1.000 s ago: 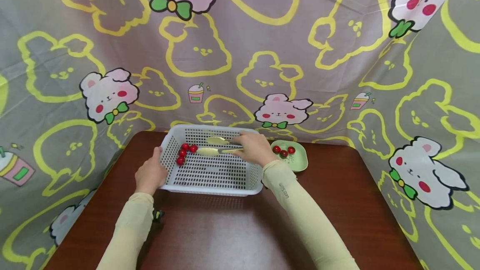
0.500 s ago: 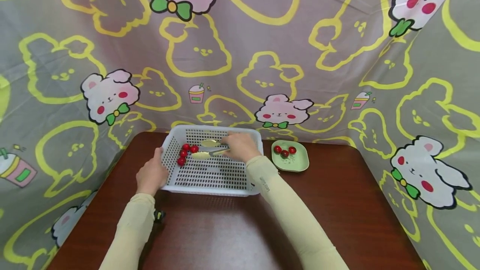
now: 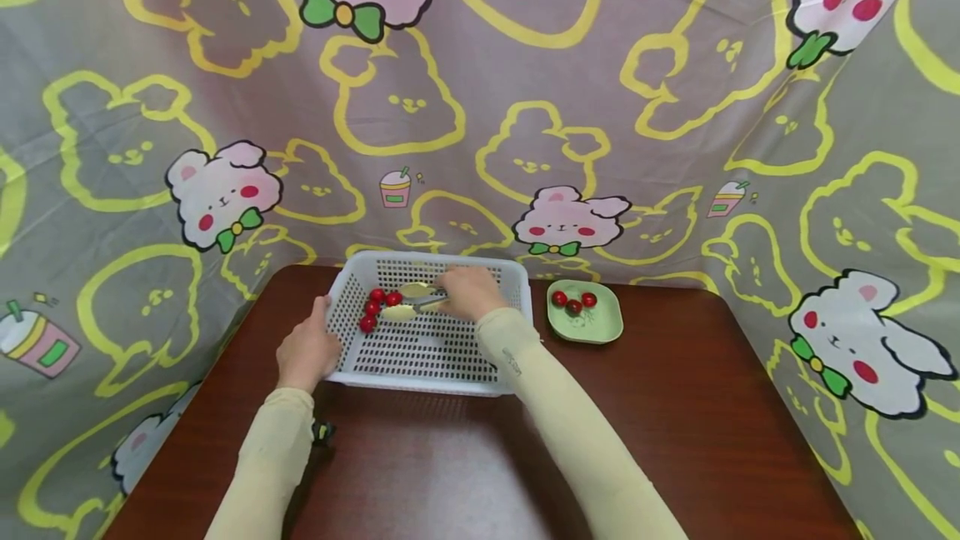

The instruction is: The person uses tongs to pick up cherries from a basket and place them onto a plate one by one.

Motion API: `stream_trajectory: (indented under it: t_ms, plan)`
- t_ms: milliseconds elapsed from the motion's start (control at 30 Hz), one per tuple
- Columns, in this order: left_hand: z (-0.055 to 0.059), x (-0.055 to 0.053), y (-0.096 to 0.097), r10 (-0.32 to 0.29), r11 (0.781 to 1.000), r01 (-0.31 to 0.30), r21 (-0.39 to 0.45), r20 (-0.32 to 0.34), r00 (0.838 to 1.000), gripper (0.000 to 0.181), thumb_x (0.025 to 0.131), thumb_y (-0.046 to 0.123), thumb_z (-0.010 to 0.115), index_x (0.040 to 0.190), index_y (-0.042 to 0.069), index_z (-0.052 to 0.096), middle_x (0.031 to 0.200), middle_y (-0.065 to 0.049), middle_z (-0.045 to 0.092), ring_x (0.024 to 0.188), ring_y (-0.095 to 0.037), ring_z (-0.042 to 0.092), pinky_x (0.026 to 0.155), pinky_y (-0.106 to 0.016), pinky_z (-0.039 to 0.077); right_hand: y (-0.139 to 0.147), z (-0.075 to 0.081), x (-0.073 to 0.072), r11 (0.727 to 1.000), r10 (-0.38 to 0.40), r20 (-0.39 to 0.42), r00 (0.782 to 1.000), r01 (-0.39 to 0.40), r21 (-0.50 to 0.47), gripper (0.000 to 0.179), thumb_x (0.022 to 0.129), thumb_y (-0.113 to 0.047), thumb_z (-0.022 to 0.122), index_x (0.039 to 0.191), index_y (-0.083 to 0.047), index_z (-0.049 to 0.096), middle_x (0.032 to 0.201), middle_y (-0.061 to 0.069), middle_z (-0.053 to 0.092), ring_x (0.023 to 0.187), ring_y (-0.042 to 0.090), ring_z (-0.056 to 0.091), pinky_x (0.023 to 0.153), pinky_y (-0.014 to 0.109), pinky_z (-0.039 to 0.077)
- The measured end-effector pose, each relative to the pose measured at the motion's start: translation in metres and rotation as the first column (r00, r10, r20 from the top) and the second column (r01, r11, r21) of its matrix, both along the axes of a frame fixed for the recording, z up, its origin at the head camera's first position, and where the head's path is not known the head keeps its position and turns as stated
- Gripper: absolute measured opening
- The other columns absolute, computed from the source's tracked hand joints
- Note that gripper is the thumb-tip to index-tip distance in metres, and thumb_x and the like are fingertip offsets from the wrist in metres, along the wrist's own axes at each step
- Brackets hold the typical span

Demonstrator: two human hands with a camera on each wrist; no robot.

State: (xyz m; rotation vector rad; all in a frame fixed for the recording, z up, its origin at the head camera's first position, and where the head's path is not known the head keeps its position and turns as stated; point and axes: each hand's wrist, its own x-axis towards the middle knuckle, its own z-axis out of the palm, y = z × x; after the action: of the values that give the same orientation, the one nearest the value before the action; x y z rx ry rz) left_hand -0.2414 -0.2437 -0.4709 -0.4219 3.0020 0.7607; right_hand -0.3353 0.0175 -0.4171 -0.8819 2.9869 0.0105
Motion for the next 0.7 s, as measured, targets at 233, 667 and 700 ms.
stream_trajectory:
  t_ms: [233,667,700]
  plan:
    - [-0.0017,0.0011,0.0011,0.006,1.0,-0.006,-0.003,-0.006,1.0,0.068,0.096,0.009,0.056,0.157,0.011,0.025,0.115,-0.03,0.065,0.074,-0.034,0.061,0.064,-0.043,0.044,-0.0061,-0.005,-0.0042,1.0,-0.014,-0.015,1.0,0.015,0.017,0.043,0.089,-0.041,0.08,0.13,-0.028,0.073,0.116,-0.006,0.072,0.098,0.015,0.068,0.086,0.035,0.053]
    - [-0.0007,0.0012,0.0041,0.017,1.0,-0.018,-0.01,-0.007,1.0,0.072,0.094,0.01,0.062,0.156,0.011,0.026,0.114,-0.029,0.066,0.074,-0.034,0.062,0.062,-0.044,0.045,-0.0038,-0.0047,-0.0057,1.0,-0.005,-0.018,1.0,0.005,0.018,0.032,0.092,-0.037,0.077,0.124,-0.032,0.075,0.115,-0.009,0.074,0.096,0.014,0.069,0.078,0.031,0.053]
    - [-0.0007,0.0013,0.0039,0.019,1.0,-0.019,-0.011,-0.004,1.0,0.072,0.094,0.01,0.062,0.156,0.011,0.026,0.114,-0.029,0.066,0.074,-0.034,0.062,0.062,-0.044,0.044,-0.0034,-0.0042,-0.0054,1.0,-0.003,-0.017,1.0,0.004,0.012,0.032,0.092,-0.036,0.077,0.124,-0.032,0.076,0.114,-0.009,0.074,0.095,0.014,0.068,0.078,0.031,0.053]
